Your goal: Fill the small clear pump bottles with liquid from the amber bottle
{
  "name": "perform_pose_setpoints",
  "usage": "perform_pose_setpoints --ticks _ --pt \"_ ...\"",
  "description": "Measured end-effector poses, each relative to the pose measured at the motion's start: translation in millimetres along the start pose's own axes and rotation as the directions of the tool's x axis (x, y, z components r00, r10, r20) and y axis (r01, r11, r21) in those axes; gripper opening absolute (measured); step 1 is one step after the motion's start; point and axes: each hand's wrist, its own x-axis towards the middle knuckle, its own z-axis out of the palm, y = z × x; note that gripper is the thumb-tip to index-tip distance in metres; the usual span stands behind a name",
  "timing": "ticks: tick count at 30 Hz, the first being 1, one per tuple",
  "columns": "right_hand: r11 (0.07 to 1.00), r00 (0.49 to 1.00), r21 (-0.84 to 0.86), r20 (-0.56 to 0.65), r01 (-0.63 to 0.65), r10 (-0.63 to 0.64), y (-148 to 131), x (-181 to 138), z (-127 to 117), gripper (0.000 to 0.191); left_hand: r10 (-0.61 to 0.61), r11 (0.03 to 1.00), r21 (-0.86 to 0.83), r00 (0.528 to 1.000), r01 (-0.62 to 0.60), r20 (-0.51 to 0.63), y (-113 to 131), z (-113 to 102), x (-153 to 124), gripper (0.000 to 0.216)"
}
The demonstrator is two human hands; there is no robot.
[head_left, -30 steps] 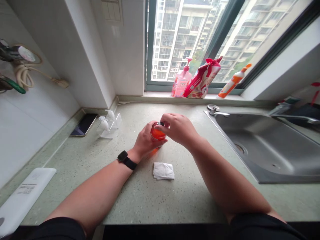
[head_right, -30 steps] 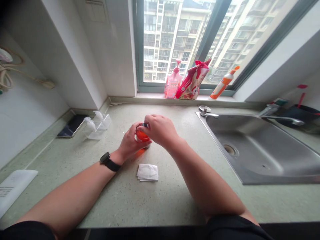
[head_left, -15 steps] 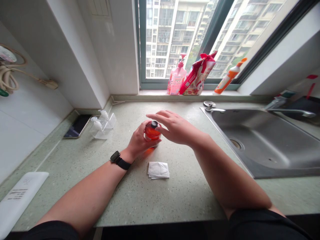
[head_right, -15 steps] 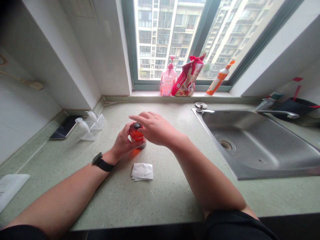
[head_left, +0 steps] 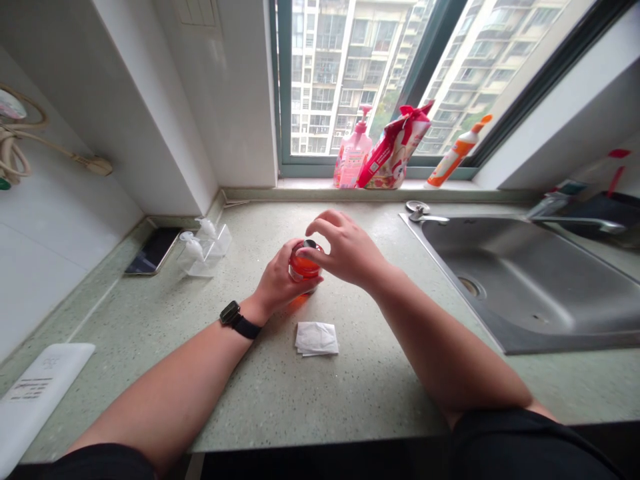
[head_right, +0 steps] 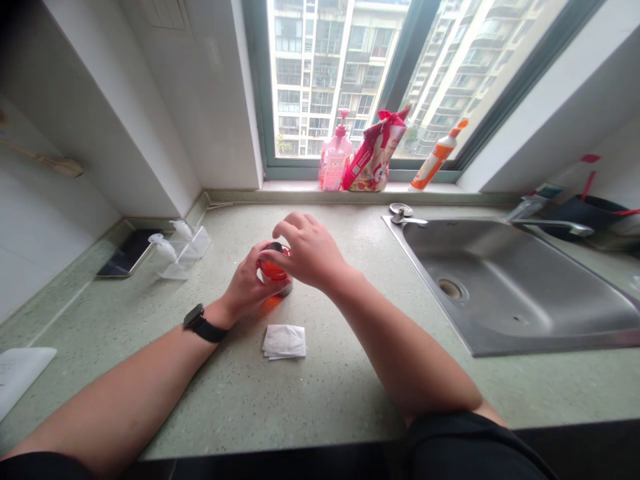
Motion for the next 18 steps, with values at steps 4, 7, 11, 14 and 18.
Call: perform_pose_setpoints --ticks 4,7,11,14,18 --pt "1.0 0.997 0.016 0.072 0.023 -0.024 10 -1 -12 0.015 -0.014 1.0 -0.014 1.0 0.014 0.008 1 -1 0 0.08" --pt "0.996 0.995 0.065 0.078 0.053 -0.058 14 -2 -21 0.021 -0.002 1.0 -0.011 1.0 0.002 0.007 -1 0 0 0.08" --pt "0.999 0.994 -0.028 0.102 0.029 -0.026 6 -2 -17 0.015 -0.005 1.0 -0.002 1.0 0.005 0.001 -1 0 -1 0.081" --pt "0.995 0.994 -0.066 0.09 0.071 -0.065 -2 0 -7 0.015 -0.01 1.0 -0.002 1.0 0.01 0.01 1 0 0 0.081" --pt "0.992 0.989 0.006 0.08 0.123 -0.123 -3 2 -1 0.017 -0.013 1.0 0.008 1.0 0.013 0.008 0 0 -1 0.08"
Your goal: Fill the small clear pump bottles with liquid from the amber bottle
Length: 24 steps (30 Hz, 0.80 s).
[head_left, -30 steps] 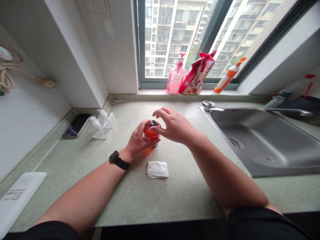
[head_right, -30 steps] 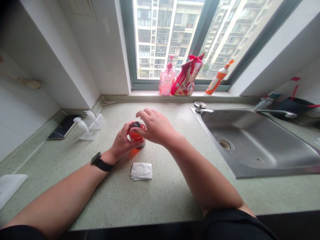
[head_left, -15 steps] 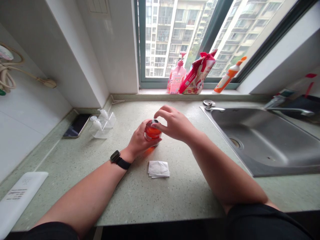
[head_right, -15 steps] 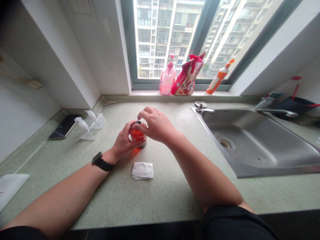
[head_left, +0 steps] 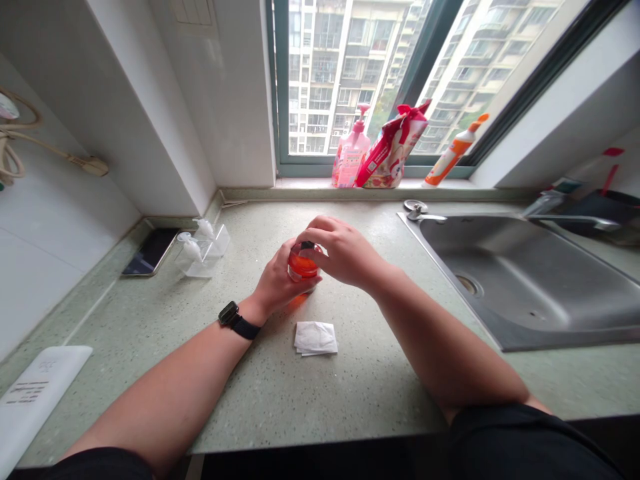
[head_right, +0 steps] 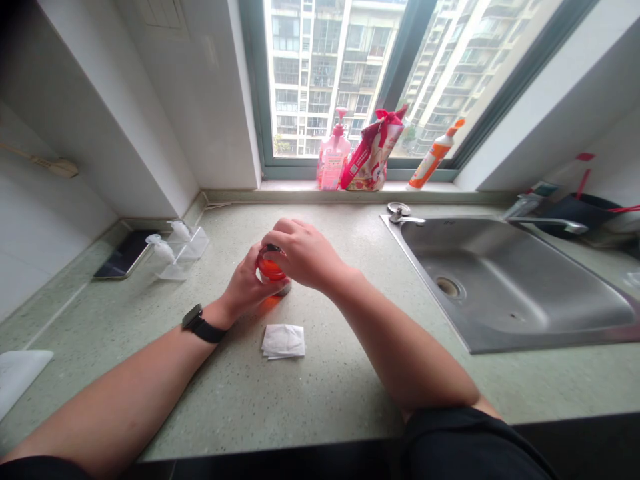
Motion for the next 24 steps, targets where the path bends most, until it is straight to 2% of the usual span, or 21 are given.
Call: perform_pose_setpoints --ticks 5,9,13,16,19,22,24 --pt "0.993 0.997 0.09 -0.025 0.076 -0.074 4 0 -6 0.029 0.03 0.999 0.023 0.999 -0.03 -0.014 -3 2 0 0.08" --pt "0.991 0.987 0.111 -0.146 0.077 -0.061 8 -4 -27 0.028 0.077 0.995 0.068 0.997 -0.076 -0.022 -4 0 2 0.08" --pt "0.998 0.953 0.052 -0.299 -0.036 0.05 26 -15 -66 0.02 0.114 0.99 0.084 0.993 -0.112 -0.014 -5 -1 4 0.076" --pt "0.983 0.9 0.087 -0.397 -0.16 0.181 54 -29 -83 0.017 0.14 0.987 0.077 0.99 -0.138 -0.019 -8 -1 3 0.075" --pt "0.951 0.862 0.195 -0.407 -0.24 0.301 91 -47 -71 0.021 0.151 0.987 0.059 0.988 -0.149 -0.026 -9 0 3 0.074" --pt "0.862 0.832 0.319 -0.274 -0.394 0.482 127 -68 -34 0.027 0.147 0.988 0.046 0.989 -0.145 -0.031 -9 0 4 0.074" --pt "0.786 0.768 0.326 -0.216 -0.526 0.603 145 -82 -6 0.024 0.144 0.989 0.042 0.989 -0.143 -0.029 -9 -1 4 0.075"
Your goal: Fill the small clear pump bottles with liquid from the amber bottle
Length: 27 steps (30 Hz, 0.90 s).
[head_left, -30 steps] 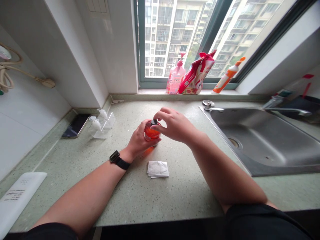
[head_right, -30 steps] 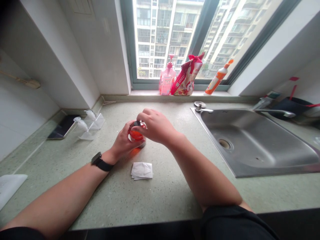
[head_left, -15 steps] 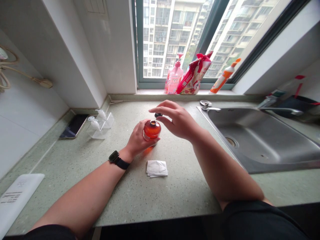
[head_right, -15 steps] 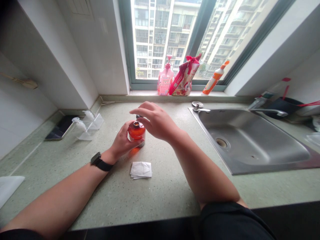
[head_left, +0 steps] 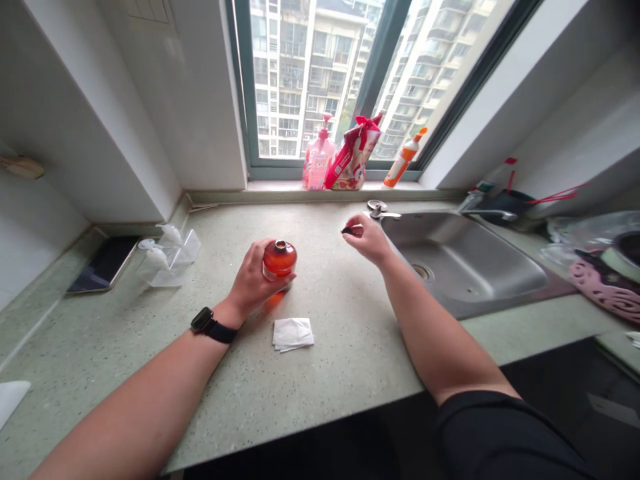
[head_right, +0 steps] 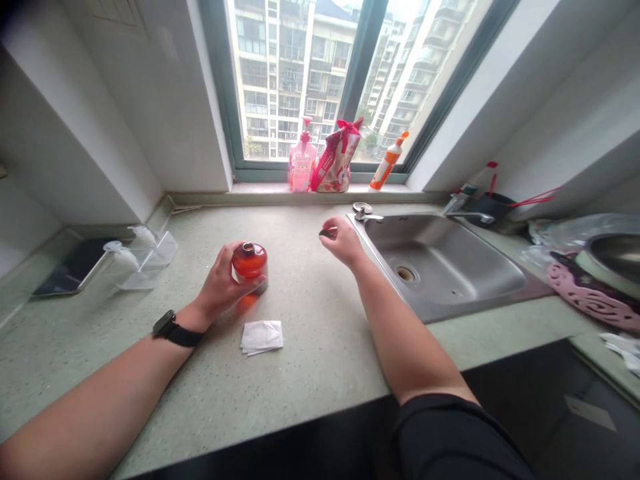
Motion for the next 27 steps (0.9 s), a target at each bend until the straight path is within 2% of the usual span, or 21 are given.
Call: perform_pose_setpoints --ticks 2,5,8,13,16,20,23,25,27 --pt "0.999 0.999 -0.017 0.0 -0.04 0.04 22 -5 15 0.023 0.004 1.0 0.004 1.0 -0.004 0.002 0 -1 0 0.076" --pt "0.998 0.999 -0.032 0.007 -0.05 0.05 41 -9 24 0.029 0.015 1.0 0.025 1.0 -0.015 0.008 0 -1 0 0.075" --pt "0.997 0.999 -0.067 0.021 -0.039 0.041 50 -9 24 0.031 0.011 0.999 0.049 1.0 -0.012 0.02 -1 -2 -1 0.076" --pt "0.99 0.999 -0.138 0.039 -0.03 0.035 60 -10 21 0.023 -0.001 0.998 0.056 1.0 -0.001 0.025 -2 -3 -2 0.076" --pt "0.987 0.999 -0.16 0.025 -0.016 0.02 61 -9 20 0.031 0.001 0.997 0.076 0.999 -0.004 0.034 -1 -4 -2 0.076" --pt "0.987 0.99 -0.119 -0.079 0.11 -0.119 47 -9 21 0.036 -0.005 0.997 0.071 0.999 0.003 0.04 0 -3 -1 0.075" --pt "0.968 0.963 0.057 -0.136 0.243 -0.234 23 -19 34 0.043 0.0 0.998 0.065 0.999 -0.003 0.047 0 -2 -2 0.075" --pt "0.936 0.965 0.238 -0.034 0.259 -0.258 4 -32 52 0.052 -0.01 0.998 0.067 0.999 0.007 0.052 -1 -2 -2 0.077" --pt "0.9 0.943 0.363 0.129 0.242 -0.305 -15 -48 73 0.066 -0.03 0.997 0.071 0.998 0.025 0.061 -1 -3 -2 0.081"
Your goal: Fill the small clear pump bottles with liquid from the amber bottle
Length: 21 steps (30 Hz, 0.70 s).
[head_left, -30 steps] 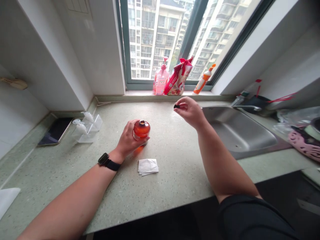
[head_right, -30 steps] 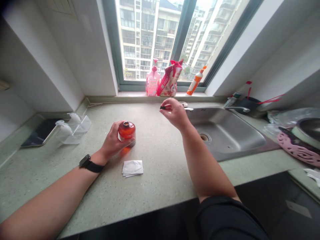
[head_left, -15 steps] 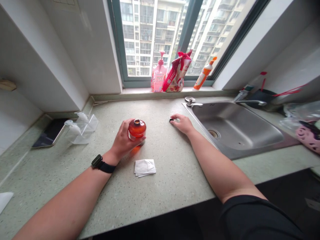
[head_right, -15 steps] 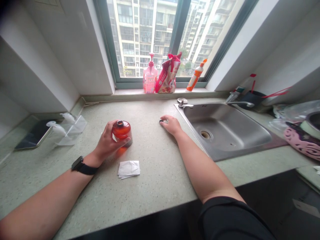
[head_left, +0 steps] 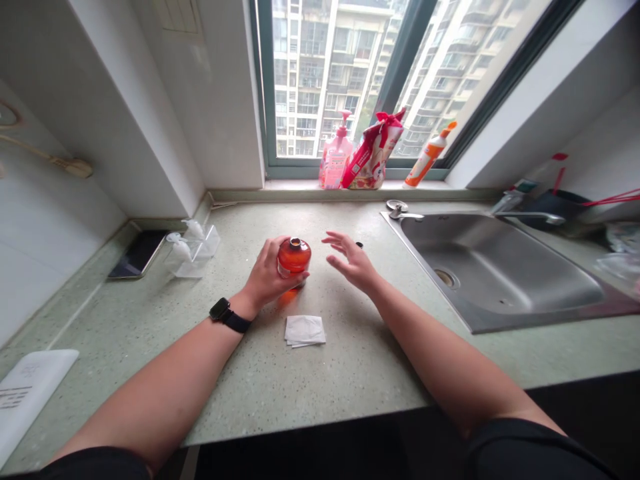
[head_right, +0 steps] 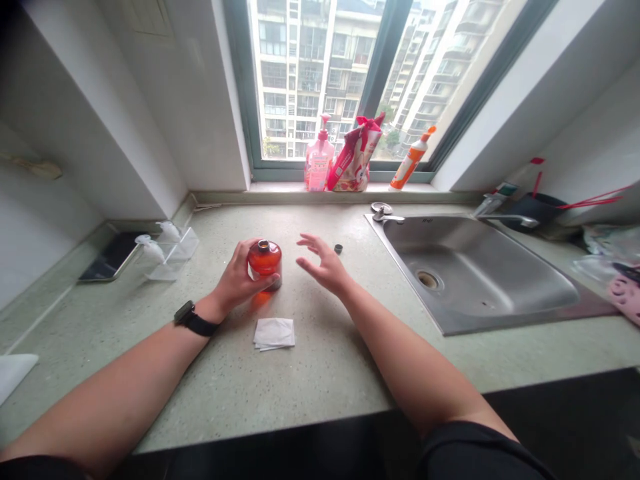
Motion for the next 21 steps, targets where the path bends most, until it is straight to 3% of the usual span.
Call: perform_pose_setpoints --ticks 1,4,9,15,21 --pt "0.999 0.997 0.042 0.074 -0.003 -0.001 -5 -3 14 0.075 -0.01 1.0 -0.003 1.0 0.01 0.011 0 -1 0 0.083" --pt "0.988 0.99 0.151 0.141 -0.037 0.015 -15 -7 47 0.084 -0.04 0.999 -0.033 0.998 0.041 0.047 1 -4 1 0.083" --pt "0.971 0.992 0.218 0.1 -0.095 0.074 -24 1 69 0.082 -0.092 0.992 -0.082 0.995 0.096 0.048 4 -6 1 0.079" --pt "0.981 0.996 0.17 -0.002 -0.093 0.094 -32 7 71 0.071 -0.138 0.987 -0.086 0.99 0.138 0.001 2 -5 1 0.084" --pt "0.971 0.955 0.158 -0.21 -0.18 0.211 -15 10 45 0.07 -0.147 0.987 -0.063 0.989 0.145 -0.029 0 -6 2 0.079"
